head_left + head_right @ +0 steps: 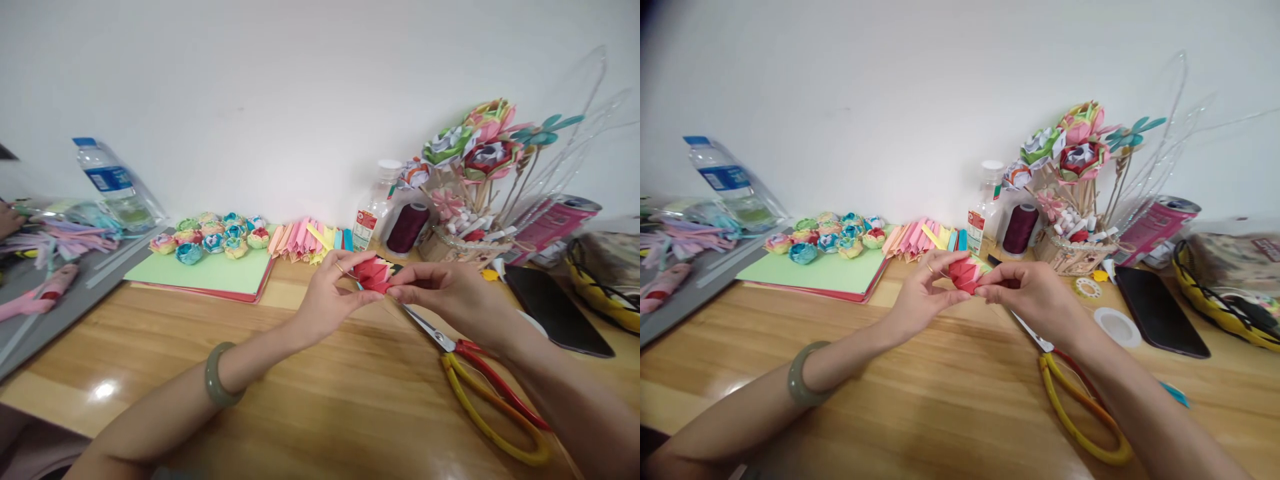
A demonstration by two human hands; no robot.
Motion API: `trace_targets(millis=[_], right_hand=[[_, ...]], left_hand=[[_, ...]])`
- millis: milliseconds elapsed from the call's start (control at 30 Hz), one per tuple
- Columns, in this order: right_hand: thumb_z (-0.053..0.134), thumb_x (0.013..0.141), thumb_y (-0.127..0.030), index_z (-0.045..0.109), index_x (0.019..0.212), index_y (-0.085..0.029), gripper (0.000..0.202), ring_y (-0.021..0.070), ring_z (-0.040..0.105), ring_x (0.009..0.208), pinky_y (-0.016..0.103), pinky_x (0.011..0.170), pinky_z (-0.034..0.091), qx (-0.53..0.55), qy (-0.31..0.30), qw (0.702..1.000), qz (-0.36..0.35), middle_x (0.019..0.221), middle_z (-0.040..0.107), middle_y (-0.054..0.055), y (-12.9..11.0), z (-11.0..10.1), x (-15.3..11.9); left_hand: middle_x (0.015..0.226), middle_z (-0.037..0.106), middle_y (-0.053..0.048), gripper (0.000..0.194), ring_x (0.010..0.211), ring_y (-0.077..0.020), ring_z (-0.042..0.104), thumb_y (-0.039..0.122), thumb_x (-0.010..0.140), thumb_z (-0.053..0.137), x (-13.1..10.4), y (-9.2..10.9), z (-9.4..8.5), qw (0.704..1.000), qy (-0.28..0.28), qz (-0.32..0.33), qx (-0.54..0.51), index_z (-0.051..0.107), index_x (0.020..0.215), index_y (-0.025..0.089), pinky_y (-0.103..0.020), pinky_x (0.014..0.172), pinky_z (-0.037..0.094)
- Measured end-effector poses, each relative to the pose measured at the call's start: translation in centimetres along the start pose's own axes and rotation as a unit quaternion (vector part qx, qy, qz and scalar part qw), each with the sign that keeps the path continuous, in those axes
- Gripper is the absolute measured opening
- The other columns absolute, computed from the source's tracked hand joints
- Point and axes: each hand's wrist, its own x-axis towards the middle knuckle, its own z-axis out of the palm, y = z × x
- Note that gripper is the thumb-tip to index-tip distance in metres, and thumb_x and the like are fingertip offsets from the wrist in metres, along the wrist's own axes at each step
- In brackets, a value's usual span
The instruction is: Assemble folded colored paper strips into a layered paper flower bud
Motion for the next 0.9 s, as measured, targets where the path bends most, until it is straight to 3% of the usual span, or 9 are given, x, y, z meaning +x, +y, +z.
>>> trace_targets(millis=[300,433,567,700,900], right_hand=[[0.074,0.057,-0.05,0.064,0.061,-0.017,0.035,0.0118,0.049,0.054,0.024,0.051,0.036,0.061,-0.015,0.998,0.016,0.057,0.059,0.0,-0.4,0.2,-0.2],[0.074,0.056,-0.05,0.068,0.063,-0.016,0.036,0.0123,0.051,0.055,0.025,0.052,0.039,0.095,-0.02,0.995,0.024,0.057,0.061,0.002,-0.9,0.4,-0.4],[0.072,0.056,-0.053,0.068,0.063,-0.016,0.038,0.0122,0.05,0.053,0.025,0.05,0.038,0.077,-0.014,0.997,0.019,0.055,0.06,0.002,-1.1,0.3,-0.4],[0.073,0.055,-0.052,0.064,0.057,-0.016,0.037,0.0102,0.045,0.049,0.024,0.047,0.033,0.052,-0.009,0.998,0.019,0.051,0.055,-0.001,-1.0,0.4,-0.2],[0.073,0.058,-0.048,0.062,0.057,-0.017,0.034,0.0107,0.046,0.051,0.024,0.05,0.035,0.074,-0.01,0.997,-0.003,0.053,0.055,-0.001,-0.4,0.9,0.0]], left_hand=[[0.105,0.046,-0.004,0.05,0.093,-0.0174,0.051,0.036,0.061,0.074,0.3,0.0,-0.1,0.996,-0.044,-0.017,-0.069,0.061,0.109,0.032,-0.027,0.069,0.052],[0.104,0.05,-0.004,0.05,0.093,-0.0169,0.053,0.034,0.061,0.075,0.8,-0.3,-0.5,0.987,-0.075,-0.036,-0.141,0.061,0.109,0.03,-0.031,0.08,0.049],[0.106,0.051,-0.004,0.049,0.1,-0.0182,0.052,0.03,0.064,0.073,1.0,-0.4,-0.8,0.983,-0.105,-0.026,-0.146,0.06,0.112,0.032,-0.034,0.087,0.046],[0.102,0.051,-0.003,0.045,0.095,-0.016,0.052,0.029,0.064,0.074,0.9,-0.6,-0.7,0.988,-0.087,-0.011,-0.126,0.063,0.108,0.033,-0.032,0.085,0.047],[0.105,0.049,-0.005,0.045,0.098,-0.0172,0.049,0.031,0.065,0.072,0.7,-1.0,-0.5,0.994,-0.06,-0.001,-0.088,0.062,0.109,0.031,-0.029,0.08,0.049]])
